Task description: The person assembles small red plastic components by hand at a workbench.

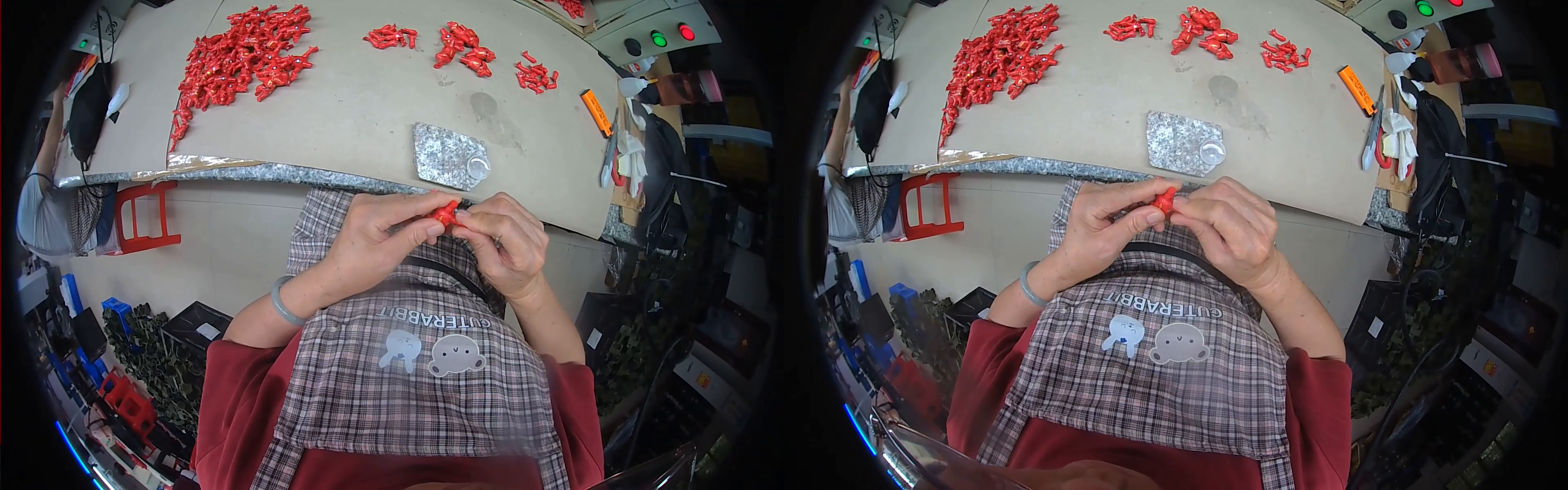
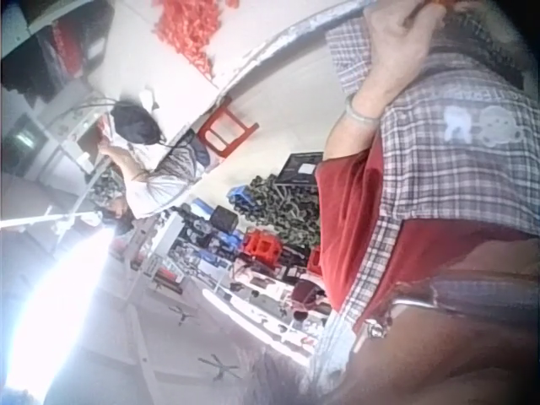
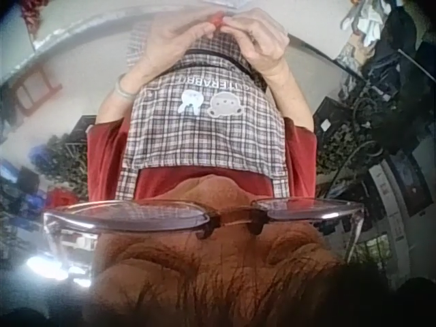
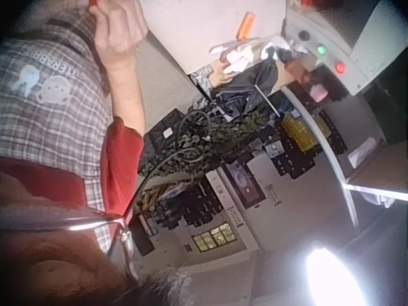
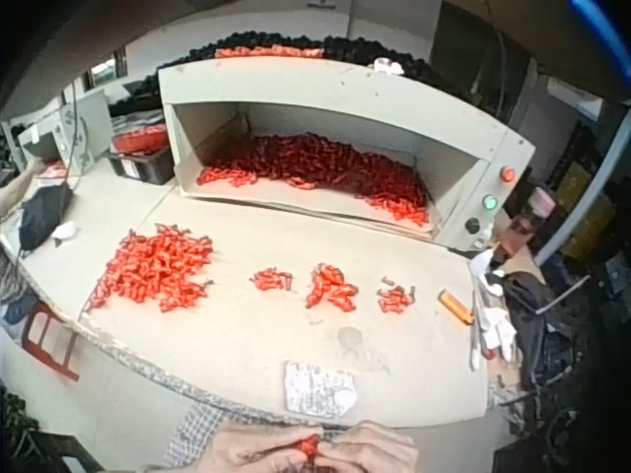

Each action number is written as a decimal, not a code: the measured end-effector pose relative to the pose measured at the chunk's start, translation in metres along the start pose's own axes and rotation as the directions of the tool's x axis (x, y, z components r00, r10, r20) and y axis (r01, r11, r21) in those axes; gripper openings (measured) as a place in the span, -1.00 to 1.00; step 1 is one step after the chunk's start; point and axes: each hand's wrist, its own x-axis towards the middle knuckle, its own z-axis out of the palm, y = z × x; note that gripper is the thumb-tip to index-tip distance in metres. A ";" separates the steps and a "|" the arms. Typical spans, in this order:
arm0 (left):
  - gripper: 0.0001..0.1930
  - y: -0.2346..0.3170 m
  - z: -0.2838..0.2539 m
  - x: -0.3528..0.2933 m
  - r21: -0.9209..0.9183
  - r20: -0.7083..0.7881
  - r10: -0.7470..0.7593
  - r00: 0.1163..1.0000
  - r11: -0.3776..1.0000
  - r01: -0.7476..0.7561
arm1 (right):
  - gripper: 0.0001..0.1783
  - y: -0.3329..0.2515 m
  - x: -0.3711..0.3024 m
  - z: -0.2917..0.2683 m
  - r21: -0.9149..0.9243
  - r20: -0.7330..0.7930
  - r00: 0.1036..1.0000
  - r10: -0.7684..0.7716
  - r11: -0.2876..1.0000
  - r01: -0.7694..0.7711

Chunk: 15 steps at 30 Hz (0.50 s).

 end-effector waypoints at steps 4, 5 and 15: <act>-0.68 -0.001 0.001 0.000 -0.016 0.001 -0.013 1.000 1.000 0.013 | -0.77 0.001 -0.001 0.000 0.010 0.004 1.000 0.021 1.000 -0.021; -0.68 -0.001 0.001 0.000 -0.007 -0.001 -0.014 1.000 1.000 0.014 | -0.77 0.001 -0.001 0.000 0.010 0.007 1.000 0.027 1.000 -0.027; -0.68 0.000 0.002 0.000 -0.002 -0.001 -0.039 0.999 0.999 0.039 | -0.78 0.004 -0.004 0.000 0.023 0.001 0.999 0.037 0.999 -0.037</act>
